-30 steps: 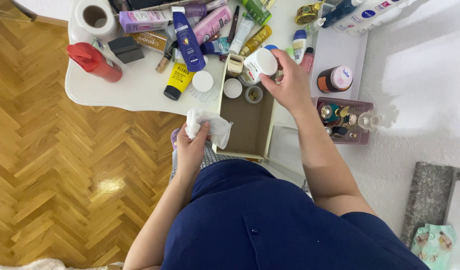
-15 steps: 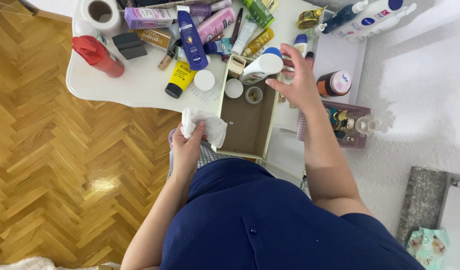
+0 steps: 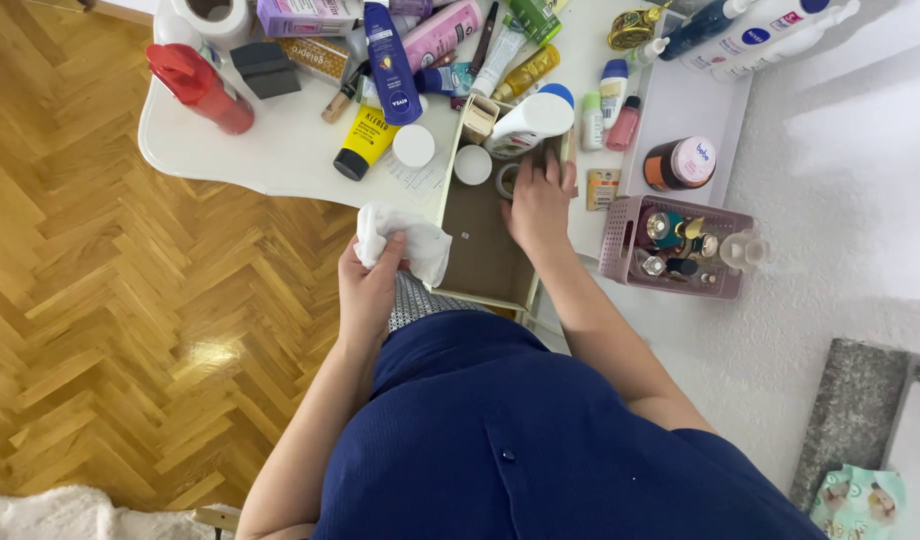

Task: The person wipes and sorts various cosmetic items on a white table, including tubes, bottles, and jars. They use a white cloth to wipe each item and place them into a drawer or on the table surface. The person handles items one at a time, occasionally opening a small box to retrieve or store products.

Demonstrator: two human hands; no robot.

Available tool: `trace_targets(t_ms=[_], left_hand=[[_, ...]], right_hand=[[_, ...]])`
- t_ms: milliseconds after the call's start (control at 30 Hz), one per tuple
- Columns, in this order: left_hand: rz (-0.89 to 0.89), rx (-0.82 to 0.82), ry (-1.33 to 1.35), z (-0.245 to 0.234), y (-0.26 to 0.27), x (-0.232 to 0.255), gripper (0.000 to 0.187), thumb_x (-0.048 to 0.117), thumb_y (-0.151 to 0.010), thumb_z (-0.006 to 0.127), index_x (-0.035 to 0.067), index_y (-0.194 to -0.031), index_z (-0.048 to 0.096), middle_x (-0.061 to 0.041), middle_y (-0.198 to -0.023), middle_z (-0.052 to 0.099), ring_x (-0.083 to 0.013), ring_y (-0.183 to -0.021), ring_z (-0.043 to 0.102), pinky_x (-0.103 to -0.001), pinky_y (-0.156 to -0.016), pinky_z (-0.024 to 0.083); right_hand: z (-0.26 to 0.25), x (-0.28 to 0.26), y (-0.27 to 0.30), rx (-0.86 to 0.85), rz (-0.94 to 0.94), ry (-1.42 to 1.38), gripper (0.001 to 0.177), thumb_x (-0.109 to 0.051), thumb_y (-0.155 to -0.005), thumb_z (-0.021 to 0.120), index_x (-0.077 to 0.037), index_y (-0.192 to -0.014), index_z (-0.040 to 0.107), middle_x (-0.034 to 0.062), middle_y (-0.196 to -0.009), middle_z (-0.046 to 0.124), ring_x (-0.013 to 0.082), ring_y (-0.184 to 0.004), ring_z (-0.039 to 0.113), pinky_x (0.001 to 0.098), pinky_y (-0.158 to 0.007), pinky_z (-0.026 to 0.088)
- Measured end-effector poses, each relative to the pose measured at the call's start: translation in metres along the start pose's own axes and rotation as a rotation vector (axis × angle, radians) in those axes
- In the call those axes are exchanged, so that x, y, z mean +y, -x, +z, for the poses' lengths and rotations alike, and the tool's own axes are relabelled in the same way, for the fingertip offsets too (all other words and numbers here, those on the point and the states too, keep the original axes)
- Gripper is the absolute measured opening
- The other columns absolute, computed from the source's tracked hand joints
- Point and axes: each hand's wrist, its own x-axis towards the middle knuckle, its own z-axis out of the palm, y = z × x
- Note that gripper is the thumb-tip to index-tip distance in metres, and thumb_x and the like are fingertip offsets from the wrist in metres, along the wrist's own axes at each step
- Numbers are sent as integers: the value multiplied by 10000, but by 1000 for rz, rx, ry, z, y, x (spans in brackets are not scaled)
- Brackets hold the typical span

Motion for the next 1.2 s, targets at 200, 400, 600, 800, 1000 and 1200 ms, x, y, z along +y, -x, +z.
trace_targets(t_ms=[200, 400, 600, 800, 1000, 1200], left_hand=[[-5, 78, 8, -14, 5, 0, 134, 141, -950, 750, 30, -969, 678, -46, -764, 655, -110, -690, 652, -259, -692, 569], [-12, 129, 38, -20, 12, 2, 129, 148, -946, 747, 46, -986, 678, -31, -772, 650, -104, -696, 652, -259, -701, 581], [8, 150, 23, -26, 4, -28, 131, 137, -935, 751, 49, -1003, 682, -13, -777, 638, -87, -689, 629, -232, -682, 565], [-53, 142, 14, -29, 2, -48, 169, 127, -933, 737, 35, -1066, 686, -32, -817, 653, -93, -705, 624, -238, -676, 571], [-196, 65, -37, -27, 4, -33, 153, 230, -949, 684, 111, -1045, 676, 13, -930, 631, -106, -878, 591, -273, -767, 551], [-92, 132, -22, -30, -1, -67, 237, 155, -929, 743, 21, -1112, 674, -25, -879, 627, -85, -793, 612, -235, -736, 593]], right_hand=[[31, 0, 20, 20, -144, -85, 540, -468, -661, 874, -131, -1027, 663, 83, -939, 729, 280, -1095, 633, 472, -992, 366], [-10, -43, 38, -354, -151, -481, 586, -302, -745, 855, -85, -1217, 583, 190, -1048, 686, 426, -999, 699, 513, -840, 548], [7, -46, 45, -578, -221, -680, 678, -388, -672, 908, -87, -1218, 641, 206, -1060, 703, 464, -1066, 688, 547, -913, 544], [10, -19, 32, -394, -199, -709, 503, -301, -826, 793, -77, -1252, 645, 209, -1085, 718, 424, -1050, 700, 528, -855, 561], [9, -9, -13, 45, -444, -379, 566, -35, -923, 641, -27, -1465, 478, 200, -1504, 481, 433, -1310, 484, 554, -1042, 470], [20, -7, 4, -95, -403, -434, 602, 17, -918, 502, -108, -1506, 509, 147, -1539, 494, 417, -1374, 477, 504, -1088, 452]])
